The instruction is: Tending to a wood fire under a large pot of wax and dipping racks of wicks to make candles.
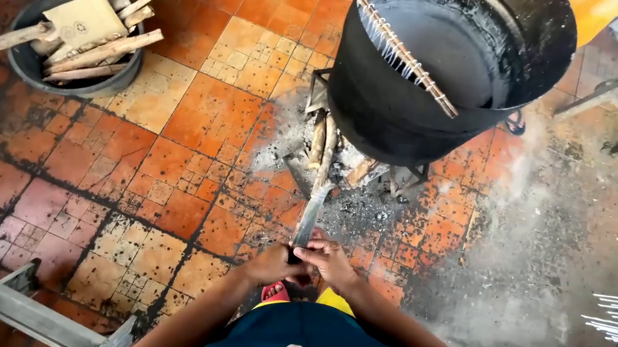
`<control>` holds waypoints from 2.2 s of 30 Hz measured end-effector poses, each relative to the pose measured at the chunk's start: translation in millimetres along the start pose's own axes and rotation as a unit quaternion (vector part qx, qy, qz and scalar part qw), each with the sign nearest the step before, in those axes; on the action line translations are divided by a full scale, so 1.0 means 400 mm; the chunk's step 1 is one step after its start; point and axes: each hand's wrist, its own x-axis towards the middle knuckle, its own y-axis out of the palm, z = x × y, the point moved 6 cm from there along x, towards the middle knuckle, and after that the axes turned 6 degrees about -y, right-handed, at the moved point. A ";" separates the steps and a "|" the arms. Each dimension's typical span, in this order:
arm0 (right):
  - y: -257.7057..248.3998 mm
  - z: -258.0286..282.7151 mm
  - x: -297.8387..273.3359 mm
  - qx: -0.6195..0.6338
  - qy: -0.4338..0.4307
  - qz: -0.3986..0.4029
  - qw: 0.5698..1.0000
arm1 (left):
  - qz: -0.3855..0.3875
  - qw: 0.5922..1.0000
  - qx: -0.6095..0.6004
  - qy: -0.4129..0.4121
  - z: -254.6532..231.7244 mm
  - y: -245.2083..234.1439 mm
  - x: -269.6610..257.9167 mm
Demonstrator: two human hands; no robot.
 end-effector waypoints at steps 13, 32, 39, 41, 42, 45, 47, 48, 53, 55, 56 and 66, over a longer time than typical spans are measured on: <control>-0.127 0.244 0.321 -0.138 -0.197 0.064 0.969 | 0.090 0.968 -0.234 0.024 -0.060 -0.260 0.244; -0.302 0.277 0.430 -0.277 -0.034 -0.159 0.947 | -0.270 0.943 0.041 -0.192 0.083 -1.061 0.600; -0.274 0.440 0.596 -0.563 0.011 -0.302 0.769 | -0.102 0.920 0.300 0.230 -0.691 -1.063 0.831; -0.274 0.471 0.658 -0.558 0.048 -0.322 0.763 | -0.051 0.881 0.383 0.273 -0.710 -0.979 0.991; -0.286 0.488 0.687 -0.557 0.077 -0.331 0.757 | -0.013 0.834 0.457 0.309 -0.723 -0.921 1.067; -0.314 0.487 0.755 -0.520 0.142 -0.358 0.763 | 0.048 0.802 0.493 0.334 -0.759 -0.825 1.175; -0.316 0.475 0.785 -0.516 0.170 -0.370 0.754 | 0.081 0.798 0.498 0.331 -0.770 -0.805 1.179; -0.324 0.469 0.799 -0.513 0.193 -0.375 0.747 | 0.108 0.795 0.503 0.321 -0.777 -0.791 1.184; -0.338 0.448 0.825 -0.521 0.211 -0.377 0.736 | 0.142 0.791 0.519 0.290 -0.746 -0.771 1.200; -0.340 0.444 0.828 -0.516 0.215 -0.382 0.736 | 0.146 0.788 0.532 0.274 -0.724 -0.763 1.219; -0.343 0.442 0.831 -0.504 0.219 -0.385 0.742 | 0.143 0.782 0.542 0.272 -0.713 -0.758 1.232; -0.350 0.407 0.837 -0.533 0.199 -0.382 0.728 | 0.147 0.803 0.504 0.282 -0.685 -0.745 1.264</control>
